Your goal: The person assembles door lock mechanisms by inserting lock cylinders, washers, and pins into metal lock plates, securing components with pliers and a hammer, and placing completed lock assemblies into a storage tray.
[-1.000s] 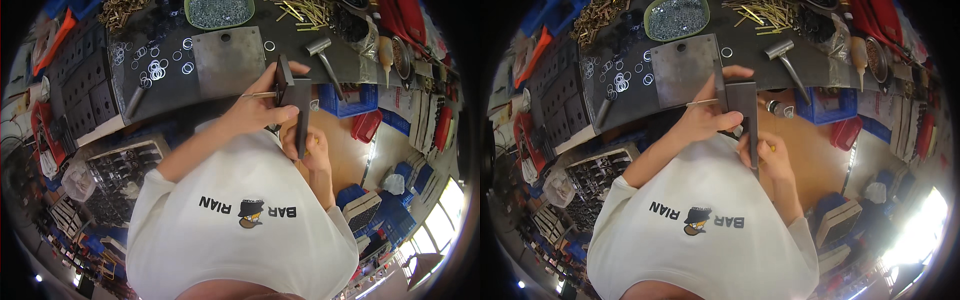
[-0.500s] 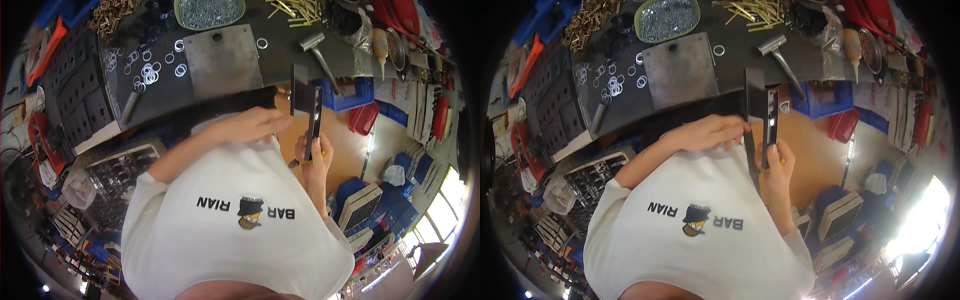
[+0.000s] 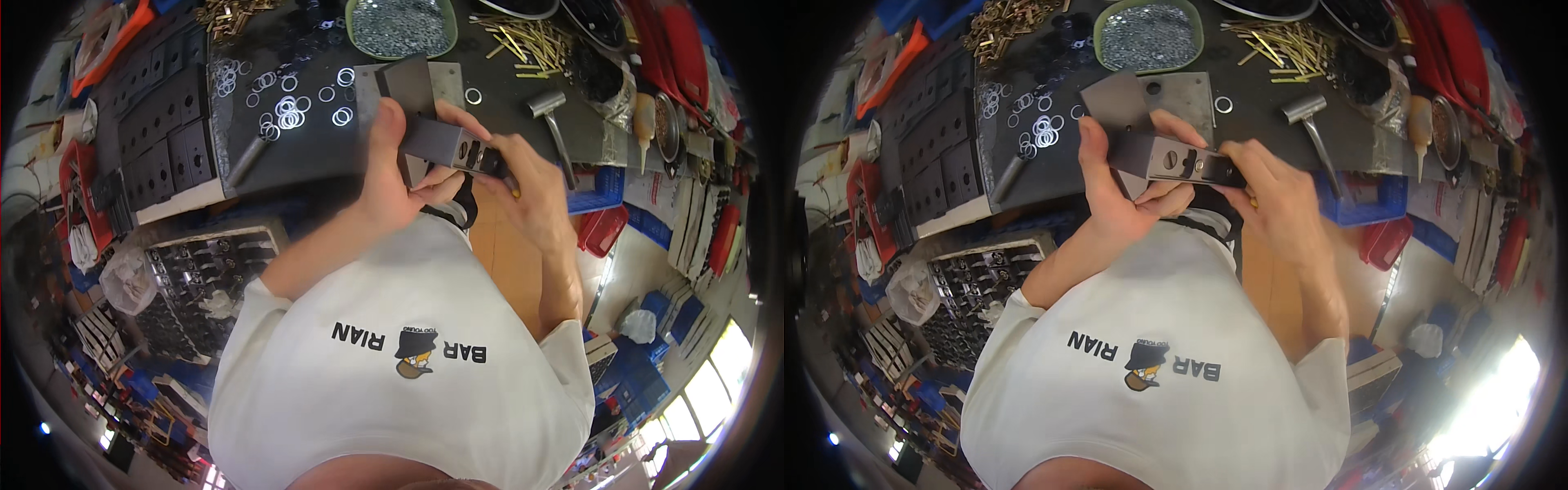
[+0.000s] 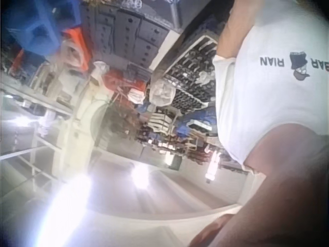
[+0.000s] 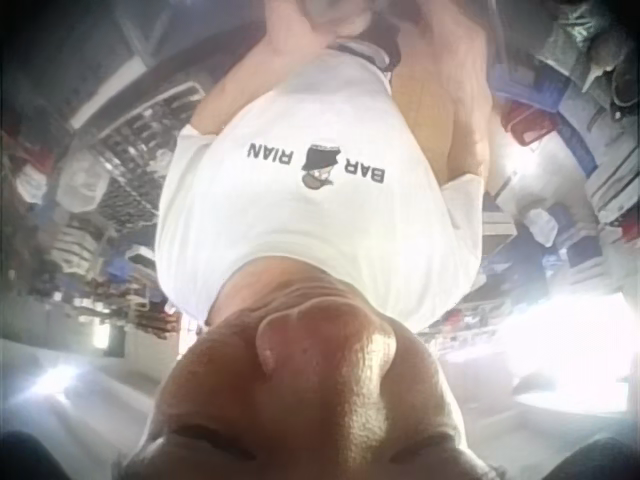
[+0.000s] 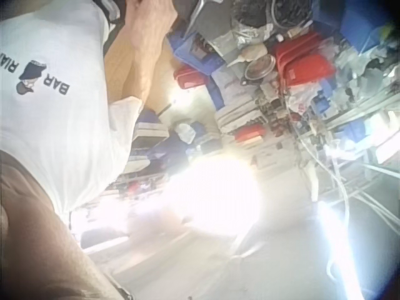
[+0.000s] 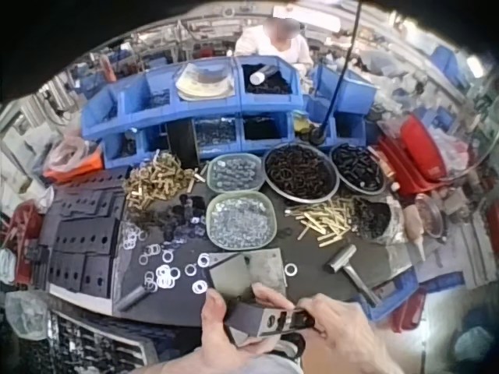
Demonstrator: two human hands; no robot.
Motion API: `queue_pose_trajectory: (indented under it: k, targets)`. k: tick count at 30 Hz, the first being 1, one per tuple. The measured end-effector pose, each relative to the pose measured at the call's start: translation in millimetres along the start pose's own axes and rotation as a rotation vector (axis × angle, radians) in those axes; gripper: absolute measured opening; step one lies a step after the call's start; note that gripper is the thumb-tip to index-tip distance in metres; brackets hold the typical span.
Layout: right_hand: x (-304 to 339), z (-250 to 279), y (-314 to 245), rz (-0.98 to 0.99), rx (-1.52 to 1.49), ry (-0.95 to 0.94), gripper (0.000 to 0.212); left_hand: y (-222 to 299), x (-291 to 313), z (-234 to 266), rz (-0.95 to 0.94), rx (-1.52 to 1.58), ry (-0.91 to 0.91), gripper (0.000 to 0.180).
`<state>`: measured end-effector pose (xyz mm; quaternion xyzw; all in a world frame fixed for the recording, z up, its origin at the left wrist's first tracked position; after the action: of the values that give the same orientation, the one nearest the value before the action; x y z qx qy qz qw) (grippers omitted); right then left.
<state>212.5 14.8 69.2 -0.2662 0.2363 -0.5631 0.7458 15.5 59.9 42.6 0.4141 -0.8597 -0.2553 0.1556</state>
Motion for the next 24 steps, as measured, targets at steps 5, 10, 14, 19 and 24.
queue_pose_trajectory:
  k: [5, 10, 14, 19, 24]
  targets:
    - [-19.3, 2.7, -7.8, -0.04, -0.535, -0.375, 0.063, 29.1, -2.8, 34.1, -0.033, -0.188, 0.155, 0.091]
    - [-12.5, -52.2, -17.4, -0.311, -0.706, -0.271, 0.041, 35.7, -6.1, 36.5, -0.182, -0.511, 0.212, 0.062]
    - [-16.3, -48.9, -28.8, -0.395, -0.756, -0.191, 0.044, 54.8, -4.2, 40.9, -0.171, -0.45, 0.053, 0.081]
    - [-9.9, -46.4, -27.5, -0.595, -0.968, -0.368, 0.051, 79.7, -4.4, 42.0, -0.062, -1.042, -0.015, 0.087]
    - [-17.9, -56.7, -36.4, -0.381, -0.661, -0.154, 0.046, 57.2, 1.5, 45.1, -0.167, -0.29, 0.054, 0.088]
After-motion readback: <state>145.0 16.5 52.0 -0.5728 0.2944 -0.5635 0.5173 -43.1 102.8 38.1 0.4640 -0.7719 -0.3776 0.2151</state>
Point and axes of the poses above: each hand's wrist, its own x-axis away from the middle knuckle, its own z-axis out of the back of the hand, y = z × x, the point moved 2 cm from there along -x, towards the middle knuckle, and after that the axes turned 1 degree about -z, right-handed, at the moved point
